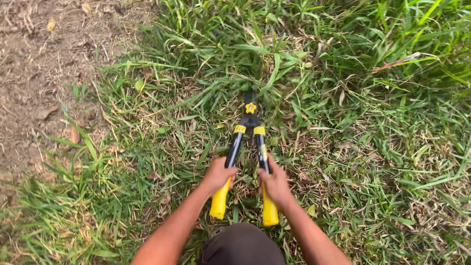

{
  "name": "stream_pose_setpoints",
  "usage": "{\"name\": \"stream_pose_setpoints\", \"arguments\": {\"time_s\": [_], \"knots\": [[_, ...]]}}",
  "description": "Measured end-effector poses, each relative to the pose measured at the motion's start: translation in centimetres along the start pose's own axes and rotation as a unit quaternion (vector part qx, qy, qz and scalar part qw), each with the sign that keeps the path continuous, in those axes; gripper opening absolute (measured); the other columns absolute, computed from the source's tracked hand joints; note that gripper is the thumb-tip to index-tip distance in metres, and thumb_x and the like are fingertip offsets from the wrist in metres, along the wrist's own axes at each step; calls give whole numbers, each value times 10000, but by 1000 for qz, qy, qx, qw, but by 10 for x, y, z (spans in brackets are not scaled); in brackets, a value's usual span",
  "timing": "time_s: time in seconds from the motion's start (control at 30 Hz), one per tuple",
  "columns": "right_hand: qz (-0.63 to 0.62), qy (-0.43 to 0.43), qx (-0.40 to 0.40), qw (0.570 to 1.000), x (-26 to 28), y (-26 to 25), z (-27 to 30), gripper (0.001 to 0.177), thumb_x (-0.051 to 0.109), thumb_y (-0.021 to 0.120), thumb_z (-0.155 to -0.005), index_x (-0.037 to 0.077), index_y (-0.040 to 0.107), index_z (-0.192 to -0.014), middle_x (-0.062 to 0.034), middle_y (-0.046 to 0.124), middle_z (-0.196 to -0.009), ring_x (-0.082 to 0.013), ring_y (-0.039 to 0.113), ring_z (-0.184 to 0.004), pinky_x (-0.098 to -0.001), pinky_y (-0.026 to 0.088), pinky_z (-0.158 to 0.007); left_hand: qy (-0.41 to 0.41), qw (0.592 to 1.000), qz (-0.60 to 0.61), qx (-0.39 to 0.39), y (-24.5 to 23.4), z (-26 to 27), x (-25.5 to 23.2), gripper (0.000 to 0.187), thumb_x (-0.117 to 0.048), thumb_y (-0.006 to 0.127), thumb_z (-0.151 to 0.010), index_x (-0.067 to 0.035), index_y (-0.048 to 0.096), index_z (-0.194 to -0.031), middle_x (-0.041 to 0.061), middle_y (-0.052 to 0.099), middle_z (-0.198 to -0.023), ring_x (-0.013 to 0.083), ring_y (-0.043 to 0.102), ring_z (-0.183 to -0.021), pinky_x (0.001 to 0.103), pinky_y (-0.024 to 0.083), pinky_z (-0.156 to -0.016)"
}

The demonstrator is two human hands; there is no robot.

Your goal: The person trims tall grass using a pair of long-handled garden shears, repeatedly opening and closing the blades to cut small sections of vegetation at ground level.

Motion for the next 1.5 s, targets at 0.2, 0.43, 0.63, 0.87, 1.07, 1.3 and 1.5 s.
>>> {"name": "stream_pose_setpoints", "arguments": {"time_s": [0.2, 0.43, 0.63, 0.87, 1.07, 1.3, 1.5], "knots": [[-40, 29, 91, 995, -7, -15, 15, 845, 63, 594, -923, 224, 149, -1623, -55, 607, -716, -169, 599, -522, -307, 545, -507, -12, 999, 14, 48, -3, 14, 8, 137, -29, 637, -883, -37, 505, -922, 74, 611, -666, 192, 624, -476, 353, 538, -440], [-1, 40, 130, 991, 25, -63, 14, 847, 55, 606, -892, 215, 238, -1638, -30, 622, -738, -137, 550, -502, -288, 494, -451, -7, 995, -66, 80, -61, 19, -11, 140, -41, 654, -865, -16, 526, -917, 97, 599, -634, 192, 600, -451, 352, 508, -410], [-86, 54, 56, 993, 9, 8, 13, 780, 53, 549, -929, 258, 220, -1606, -59, 595, -685, -158, 567, -507, -297, 503, -457, -19, 1000, -11, -18, -18, 16, -13, 166, -72, 676, -868, -44, 520, -916, 64, 583, -628, 188, 589, -461, 354, 518, -423], [8, 31, 144, 989, 15, -56, 10, 768, 61, 596, -924, 236, 321, -1619, -39, 582, -692, -143, 533, -479, -299, 505, -443, 1, 988, -129, 83, -83, 39, -34, 128, -85, 657, -867, -16, 548, -869, 79, 589, -602, 182, 598, -449, 335, 509, -424], [-25, -10, 81, 996, 20, 6, 11, 795, 81, 599, -915, 257, 253, -1608, -41, 574, -694, -153, 562, -483, -305, 503, -454, 40, 999, 30, -20, -11, 19, -8, 134, -88, 649, -868, -44, 525, -894, 57, 592, -629, 174, 592, -452, 338, 508, -425], [136, 157, 238, 949, 21, -119, 33, 821, 77, 695, -831, 298, 408, -1568, -33, 581, -662, -126, 553, -478, -297, 499, -464, -71, 982, -120, 124, -110, 95, 14, 130, -48, 699, -853, -16, 576, -880, 80, 595, -589, 175, 579, -423, 326, 479, -406], [45, 204, 177, 962, -25, -200, 47, 816, 80, 719, -829, 262, 426, -1568, -62, 589, -643, -158, 544, -459, -303, 484, -448, -39, 958, -188, 211, -64, 62, -15, 122, -76, 686, -852, -25, 579, -885, 60, 622, -600, 168, 608, -432, 311, 500, -424]]}}
Point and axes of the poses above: each hand's wrist, its own z-axis away from the middle knuckle, its own y-axis out of the palm, x = y × z, the point moved 4 cm from there along -z, towards the middle knuckle
